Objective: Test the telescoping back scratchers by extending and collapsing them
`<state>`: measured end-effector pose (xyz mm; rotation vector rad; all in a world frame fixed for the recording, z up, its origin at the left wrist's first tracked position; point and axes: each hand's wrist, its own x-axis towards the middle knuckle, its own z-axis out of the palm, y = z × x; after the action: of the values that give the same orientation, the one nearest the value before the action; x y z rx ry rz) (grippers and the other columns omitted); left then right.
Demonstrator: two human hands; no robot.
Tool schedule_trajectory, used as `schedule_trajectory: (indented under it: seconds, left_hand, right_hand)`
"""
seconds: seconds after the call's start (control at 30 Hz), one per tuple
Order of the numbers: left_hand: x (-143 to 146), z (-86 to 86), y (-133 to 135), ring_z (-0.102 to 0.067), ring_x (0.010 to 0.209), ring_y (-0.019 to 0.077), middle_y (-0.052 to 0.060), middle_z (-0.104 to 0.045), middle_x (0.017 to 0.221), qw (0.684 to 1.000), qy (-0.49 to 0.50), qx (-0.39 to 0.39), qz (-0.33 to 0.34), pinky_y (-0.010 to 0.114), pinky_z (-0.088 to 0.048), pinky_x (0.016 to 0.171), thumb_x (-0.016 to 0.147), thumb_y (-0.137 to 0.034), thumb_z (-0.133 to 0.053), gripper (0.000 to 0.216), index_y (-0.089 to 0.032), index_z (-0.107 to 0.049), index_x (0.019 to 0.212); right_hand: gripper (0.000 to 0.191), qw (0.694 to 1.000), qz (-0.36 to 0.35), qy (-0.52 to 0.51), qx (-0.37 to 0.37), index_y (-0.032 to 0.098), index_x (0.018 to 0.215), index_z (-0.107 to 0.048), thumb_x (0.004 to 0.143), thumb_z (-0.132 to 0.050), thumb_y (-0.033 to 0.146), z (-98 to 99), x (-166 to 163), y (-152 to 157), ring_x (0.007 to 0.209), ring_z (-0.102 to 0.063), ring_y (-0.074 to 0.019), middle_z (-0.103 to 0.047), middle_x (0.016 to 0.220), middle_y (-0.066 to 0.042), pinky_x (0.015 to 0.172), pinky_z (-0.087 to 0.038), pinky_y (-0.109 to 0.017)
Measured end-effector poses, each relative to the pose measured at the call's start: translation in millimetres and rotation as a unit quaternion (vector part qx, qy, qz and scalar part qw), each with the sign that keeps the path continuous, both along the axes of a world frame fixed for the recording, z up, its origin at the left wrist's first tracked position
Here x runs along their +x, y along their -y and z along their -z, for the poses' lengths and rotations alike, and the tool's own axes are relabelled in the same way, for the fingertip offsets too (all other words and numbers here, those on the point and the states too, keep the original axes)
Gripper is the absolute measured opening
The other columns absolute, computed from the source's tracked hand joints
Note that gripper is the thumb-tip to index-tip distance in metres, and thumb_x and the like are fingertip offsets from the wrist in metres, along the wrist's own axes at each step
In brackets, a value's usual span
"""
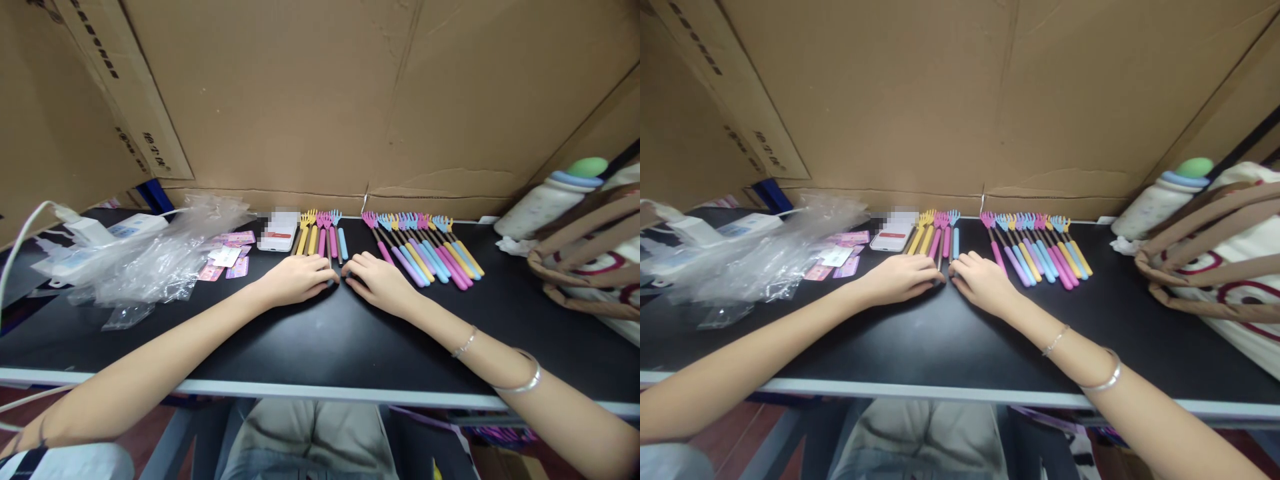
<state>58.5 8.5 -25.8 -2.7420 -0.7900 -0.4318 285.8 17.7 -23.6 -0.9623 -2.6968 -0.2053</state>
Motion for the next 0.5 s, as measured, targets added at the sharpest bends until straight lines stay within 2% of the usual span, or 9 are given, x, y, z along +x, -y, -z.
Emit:
schedule_trajectory:
  seconds: [0.23,0.5]
  left_hand:
    - [1,-0.6,2,-0.056,0.087,0.0152,0.004,-0.059,0.097,1.0,-0.001,-0.005,-0.005,0.024,-0.043,0.073,0.093,-0.022,-0.044,0.019,-0.02,-0.058,0.106]
    - [1,1.3,0,-0.056,0.086,0.0147,0.003,-0.059,0.096,1.0,0.009,-0.006,-0.009,0.024,-0.043,0.071,0.093,-0.022,-0.045,0.019,-0.021,-0.059,0.106]
  right_hand:
    - [0.021,1.0,0.017,-0.021,0.005,0.018,0.096,-0.057,0.093,-0.039,0.026,1.8,1,-4,0.092,-0.049,-0.0185,-0.061,0.096,-0.007,0.076,-0.037,-0.029]
    - [0.028,0.992,0.079,-0.012,0.095,0.017,0.103,-0.061,0.094,-0.036,0.027,-1.4,5,-20,0.101,-0.046,-0.0217,-0.063,0.101,-0.009,0.083,-0.034,-0.033]
